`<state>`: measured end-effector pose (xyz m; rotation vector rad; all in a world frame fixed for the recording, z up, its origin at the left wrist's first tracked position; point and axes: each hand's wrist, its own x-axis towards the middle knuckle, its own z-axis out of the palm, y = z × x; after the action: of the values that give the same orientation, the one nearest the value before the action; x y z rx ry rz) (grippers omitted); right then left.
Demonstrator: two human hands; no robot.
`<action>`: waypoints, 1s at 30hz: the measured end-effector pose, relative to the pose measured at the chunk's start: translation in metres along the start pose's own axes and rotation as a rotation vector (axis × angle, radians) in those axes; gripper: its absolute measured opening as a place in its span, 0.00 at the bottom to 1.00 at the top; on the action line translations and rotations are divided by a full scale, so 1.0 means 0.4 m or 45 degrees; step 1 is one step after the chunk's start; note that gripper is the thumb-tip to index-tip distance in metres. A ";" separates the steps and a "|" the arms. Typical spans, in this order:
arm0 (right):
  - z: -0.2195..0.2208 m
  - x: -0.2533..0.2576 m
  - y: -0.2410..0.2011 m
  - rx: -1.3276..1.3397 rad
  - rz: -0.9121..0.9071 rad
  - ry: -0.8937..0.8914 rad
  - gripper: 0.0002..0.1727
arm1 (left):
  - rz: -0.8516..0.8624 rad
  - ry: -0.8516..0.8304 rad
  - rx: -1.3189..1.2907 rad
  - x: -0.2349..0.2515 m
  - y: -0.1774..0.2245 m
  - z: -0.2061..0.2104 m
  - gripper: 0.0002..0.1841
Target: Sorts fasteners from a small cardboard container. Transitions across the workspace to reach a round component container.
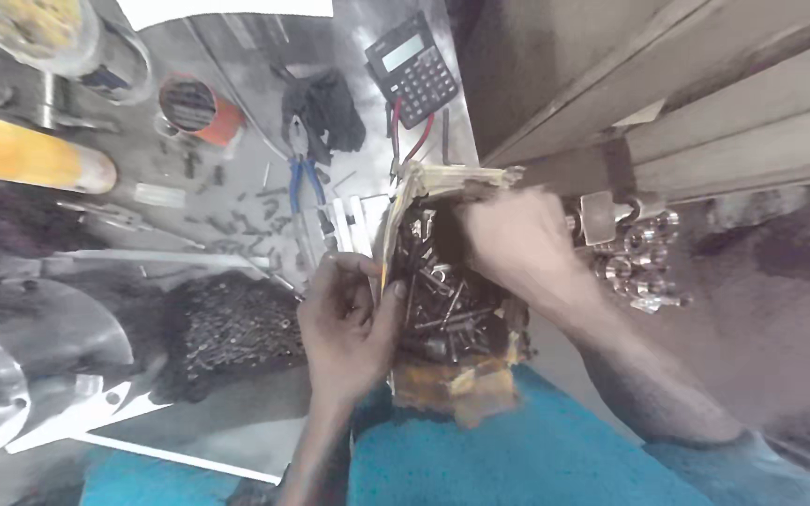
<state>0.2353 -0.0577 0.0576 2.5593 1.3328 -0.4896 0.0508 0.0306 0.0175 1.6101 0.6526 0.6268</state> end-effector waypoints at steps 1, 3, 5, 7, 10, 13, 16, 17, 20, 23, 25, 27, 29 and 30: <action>0.022 0.008 -0.018 -0.031 -0.010 0.058 0.06 | 0.000 -0.005 0.002 0.001 0.000 0.001 0.13; 0.058 0.023 -0.036 -0.070 -0.079 0.226 0.10 | -0.012 -0.019 0.012 -0.001 0.000 0.001 0.13; 0.057 0.032 -0.038 -0.078 -0.110 0.234 0.10 | -0.031 -0.006 0.009 -0.003 0.000 -0.001 0.13; 0.047 0.030 -0.033 -0.064 -0.109 0.201 0.10 | -0.038 0.011 -0.019 -0.003 0.000 -0.001 0.14; 0.042 0.031 -0.025 -0.061 -0.119 0.128 0.07 | -0.062 0.027 -0.057 -0.002 0.000 0.002 0.13; 0.018 0.045 -0.023 -0.108 -0.143 -0.042 0.07 | -0.074 0.015 -0.032 0.000 -0.001 0.002 0.12; -0.023 0.045 -0.004 -0.074 -0.225 -0.246 0.16 | -0.090 -0.004 -0.002 -0.002 0.000 0.000 0.12; -0.038 0.041 0.010 -0.022 -0.251 -0.310 0.16 | -0.084 -0.006 -0.016 -0.001 -0.001 0.000 0.12; -0.041 0.031 0.054 0.168 -0.325 -0.217 0.08 | -0.074 -0.004 -0.056 0.000 -0.005 0.001 0.12; -0.011 0.038 0.042 0.321 -0.355 -0.014 0.18 | -0.099 -0.002 -0.011 0.001 0.000 0.005 0.11; -0.003 0.046 0.009 0.261 -0.278 -0.154 0.26 | -0.076 -0.006 -0.009 0.003 -0.003 0.004 0.12; 0.018 0.041 -0.002 0.208 -0.251 -0.155 0.32 | -0.047 -0.020 -0.040 0.002 -0.008 0.000 0.12; 0.008 0.018 0.014 0.206 -0.264 -0.167 0.22 | -0.036 -0.033 -0.081 0.002 -0.009 -0.001 0.12; -0.006 0.000 0.026 0.209 -0.277 -0.228 0.13 | -0.038 -0.040 -0.103 0.000 -0.008 -0.002 0.12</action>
<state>0.2443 -0.0627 0.0602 2.4346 1.5698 -0.8796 0.0501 0.0318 0.0144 1.5295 0.6198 0.5974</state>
